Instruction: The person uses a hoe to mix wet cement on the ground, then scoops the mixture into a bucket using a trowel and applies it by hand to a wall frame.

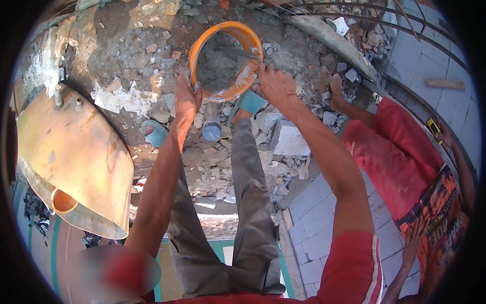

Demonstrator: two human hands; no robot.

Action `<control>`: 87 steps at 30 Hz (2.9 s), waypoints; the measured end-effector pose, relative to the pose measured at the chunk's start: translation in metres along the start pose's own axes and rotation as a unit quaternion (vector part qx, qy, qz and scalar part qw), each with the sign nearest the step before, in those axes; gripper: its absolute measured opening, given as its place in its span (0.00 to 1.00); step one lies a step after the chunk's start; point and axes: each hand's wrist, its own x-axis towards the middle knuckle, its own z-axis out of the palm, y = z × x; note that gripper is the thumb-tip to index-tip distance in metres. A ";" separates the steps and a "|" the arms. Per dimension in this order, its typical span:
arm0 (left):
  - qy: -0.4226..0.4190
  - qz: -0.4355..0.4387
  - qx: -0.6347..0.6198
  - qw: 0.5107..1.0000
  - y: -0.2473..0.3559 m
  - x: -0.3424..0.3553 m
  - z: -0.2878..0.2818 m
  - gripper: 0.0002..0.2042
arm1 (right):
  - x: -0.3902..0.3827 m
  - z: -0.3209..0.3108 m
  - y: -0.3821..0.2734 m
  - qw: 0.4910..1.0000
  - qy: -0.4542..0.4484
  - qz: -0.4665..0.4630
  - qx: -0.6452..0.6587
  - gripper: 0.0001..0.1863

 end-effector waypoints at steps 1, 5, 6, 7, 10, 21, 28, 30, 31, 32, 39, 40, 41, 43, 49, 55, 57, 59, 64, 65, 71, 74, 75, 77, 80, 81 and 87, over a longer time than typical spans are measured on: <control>-0.011 0.003 -0.001 1.000 -0.001 0.001 0.001 0.18 | 0.002 -0.001 0.006 1.000 0.015 0.016 -0.014 0.15; -0.026 0.023 0.012 0.999 0.013 -0.002 0.015 0.19 | 0.028 0.022 0.008 0.996 -0.063 -0.012 0.060 0.15; -0.017 0.033 0.022 0.999 0.014 -0.003 0.017 0.19 | 0.028 0.033 0.006 0.994 -0.054 -0.038 0.082 0.15; -0.025 0.023 0.010 0.999 0.014 -0.002 0.017 0.20 | 0.027 0.042 0.009 0.992 -0.044 -0.064 0.103 0.15; -0.044 -0.017 -0.014 0.999 0.000 -0.005 0.010 0.21 | 0.031 0.045 -0.005 0.964 -0.157 -0.089 0.193 0.17; -0.067 -0.035 -0.054 0.996 -0.013 0.013 -0.007 0.18 | 0.004 0.075 -0.016 0.887 -0.013 0.002 0.461 0.31; -0.056 -0.109 -0.149 0.981 -0.053 0.012 -0.016 0.19 | -0.036 0.006 -0.012 0.742 -0.144 0.153 0.636 0.32; -0.070 -0.170 -0.215 0.959 -0.043 0.014 -0.016 0.19 | -0.050 -0.013 0.000 0.712 -0.138 0.212 0.655 0.26; -0.075 -0.201 -0.245 0.945 -0.038 0.014 -0.017 0.18 | -0.053 -0.022 0.007 0.695 -0.137 0.239 0.664 0.24; -0.074 -0.209 -0.247 0.943 -0.033 0.014 -0.017 0.19 | -0.052 -0.035 0.017 0.668 -0.145 0.251 0.686 0.20; -0.048 -0.193 -0.316 0.928 -0.038 0.014 -0.007 0.23 | 0.058 -0.028 0.123 0.577 -0.145 0.253 0.763 0.03; -0.039 -0.205 -0.333 0.920 -0.039 0.015 -0.005 0.24 | 0.059 -0.025 0.128 0.580 -0.146 0.255 0.760 0.04; -0.047 -0.188 -0.268 0.944 -0.036 0.016 -0.006 0.23 | 0.059 -0.019 0.130 0.581 -0.148 0.257 0.758 0.04; -0.058 -0.158 -0.127 0.977 -0.022 0.016 -0.016 0.22 | 0.038 -0.010 0.117 0.606 -0.159 0.311 0.714 0.07; -0.062 -0.141 -0.031 0.988 -0.020 0.017 -0.021 0.18 | 0.033 0.021 0.085 0.909 0.017 0.278 0.309 0.26; -0.067 -0.151 -0.068 0.984 -0.023 0.020 -0.014 0.20 | 0.121 0.032 0.069 0.966 0.039 0.244 0.076 0.27; -0.065 -0.164 -0.038 0.984 -0.034 0.016 -0.028 0.20 | 0.098 -0.005 0.051 0.968 -0.006 0.243 0.055 0.27; -0.051 -0.161 -0.039 0.985 -0.034 0.017 -0.023 0.20 | 0.085 -0.015 0.055 0.972 -0.018 0.234 0.013 0.26; -0.035 -0.169 -0.054 0.984 -0.021 0.016 -0.008 0.19 | 0.118 -0.006 0.068 0.980 -0.074 0.183 -0.024 0.19; -0.040 -0.157 -0.027 0.986 -0.021 0.019 -0.015 0.18 | 0.120 -0.013 0.064 0.978 -0.066 0.195 -0.012 0.19; -0.049 -0.165 -0.054 0.984 -0.017 0.023 -0.020 0.18 | 0.097 -0.007 0.074 0.972 -0.056 0.225 0.024 0.18; -0.046 -0.174 -0.024 0.983 -0.008 0.020 -0.026 0.15 | 0.059 -0.013 0.056 0.959 -0.073 0.262 0.081 0.19; -0.045 -0.179 -0.021 0.983 -0.006 0.018 -0.026 0.15 | 0.056 -0.008 0.056 0.959 -0.100 0.252 0.082 0.20; -0.044 -0.182 -0.020 0.982 -0.001 0.017 -0.024 0.15 | 0.059 0.001 0.072 0.961 -0.126 0.235 0.069 0.20; -0.040 -0.144 -0.021 0.989 -0.004 0.019 -0.014 0.15 | 0.085 0.014 0.106 0.970 -0.109 0.214 0.038 0.20; -0.041 -0.153 -0.026 0.987 -0.007 0.018 -0.018 0.15 | 0.083 0.013 0.102 0.974 -0.095 0.204 0.036 0.20; -0.034 -0.140 -0.001 0.990 -0.008 0.020 -0.016 0.16 | 0.082 0.017 0.107 0.977 -0.081 0.193 0.032 0.19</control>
